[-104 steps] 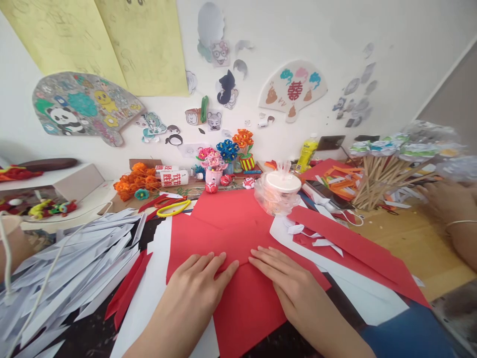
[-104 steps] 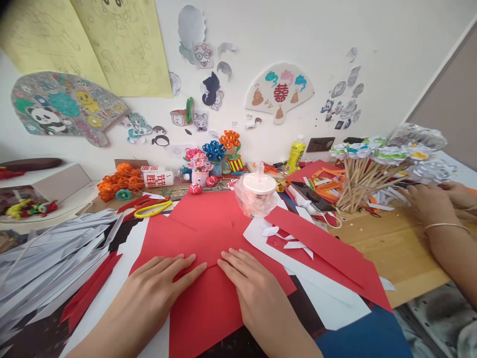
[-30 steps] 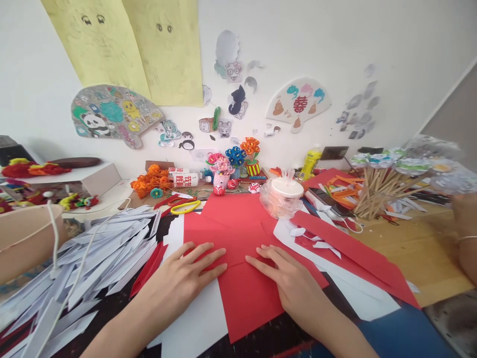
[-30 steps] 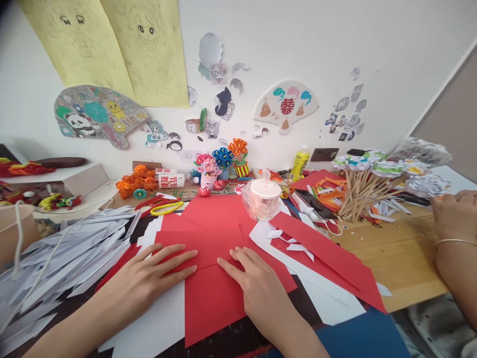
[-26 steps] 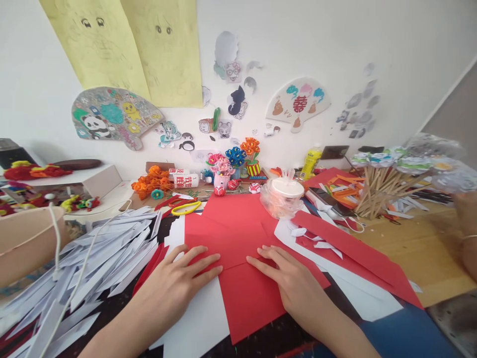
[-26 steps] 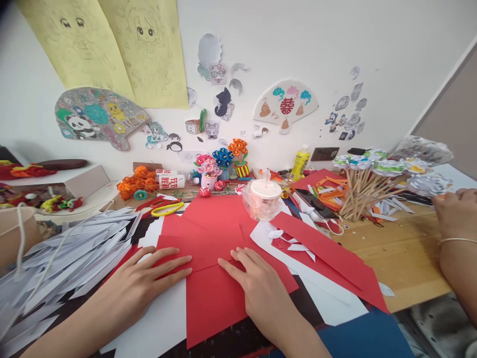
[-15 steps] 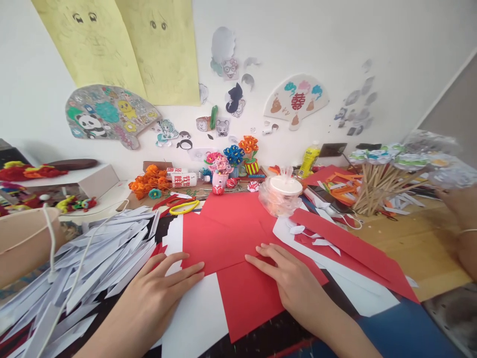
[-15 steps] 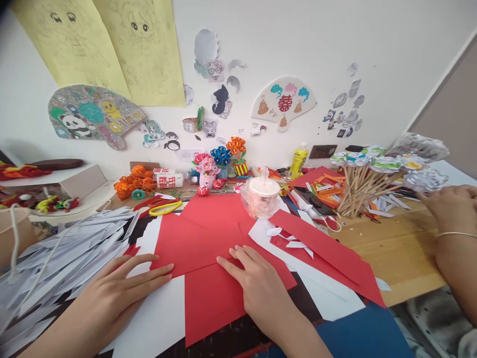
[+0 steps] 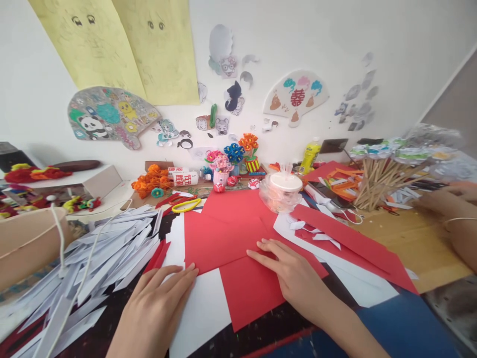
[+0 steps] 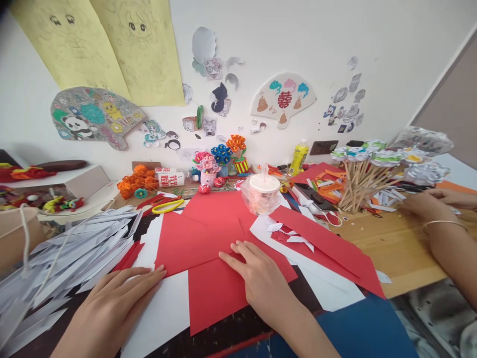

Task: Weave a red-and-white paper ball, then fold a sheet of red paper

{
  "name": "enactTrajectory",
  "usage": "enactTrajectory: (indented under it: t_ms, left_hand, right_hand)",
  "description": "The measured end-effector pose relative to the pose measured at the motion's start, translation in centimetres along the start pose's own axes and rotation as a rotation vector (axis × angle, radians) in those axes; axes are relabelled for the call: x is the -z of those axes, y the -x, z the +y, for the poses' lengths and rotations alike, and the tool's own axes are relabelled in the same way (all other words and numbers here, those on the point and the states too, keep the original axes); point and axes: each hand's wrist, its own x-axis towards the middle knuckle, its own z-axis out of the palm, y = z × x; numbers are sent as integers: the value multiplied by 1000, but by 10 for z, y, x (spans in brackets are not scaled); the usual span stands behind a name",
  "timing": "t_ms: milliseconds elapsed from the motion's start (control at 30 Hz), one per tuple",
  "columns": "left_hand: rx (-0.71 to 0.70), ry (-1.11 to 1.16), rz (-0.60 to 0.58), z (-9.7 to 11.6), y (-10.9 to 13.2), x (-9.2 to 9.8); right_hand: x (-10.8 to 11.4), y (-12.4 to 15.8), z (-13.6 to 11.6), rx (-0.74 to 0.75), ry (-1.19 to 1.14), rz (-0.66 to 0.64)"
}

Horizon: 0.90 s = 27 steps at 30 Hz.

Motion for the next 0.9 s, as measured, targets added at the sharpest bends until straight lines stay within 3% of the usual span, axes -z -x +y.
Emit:
enactTrajectory:
  t_ms: [167, 300, 533, 700, 900]
  left_hand:
    - [45, -54, -12, 15, -10, 3]
    - [25, -37, -105, 23, -18, 9]
    - [-25, 0, -213, 22, -22, 7]
    - [-115, -90, -201, 19, -21, 5]
    - [0, -165, -130, 38, -24, 7]
  right_hand:
    - [0, 0, 0, 0, -8, 9]
    - [1, 0, -1, 0, -33, 10]
    - [1, 2, 1, 11, -80, 57]
    - [3, 1, 0, 6, -90, 72]
    - [5, -1, -1, 0, -96, 32]
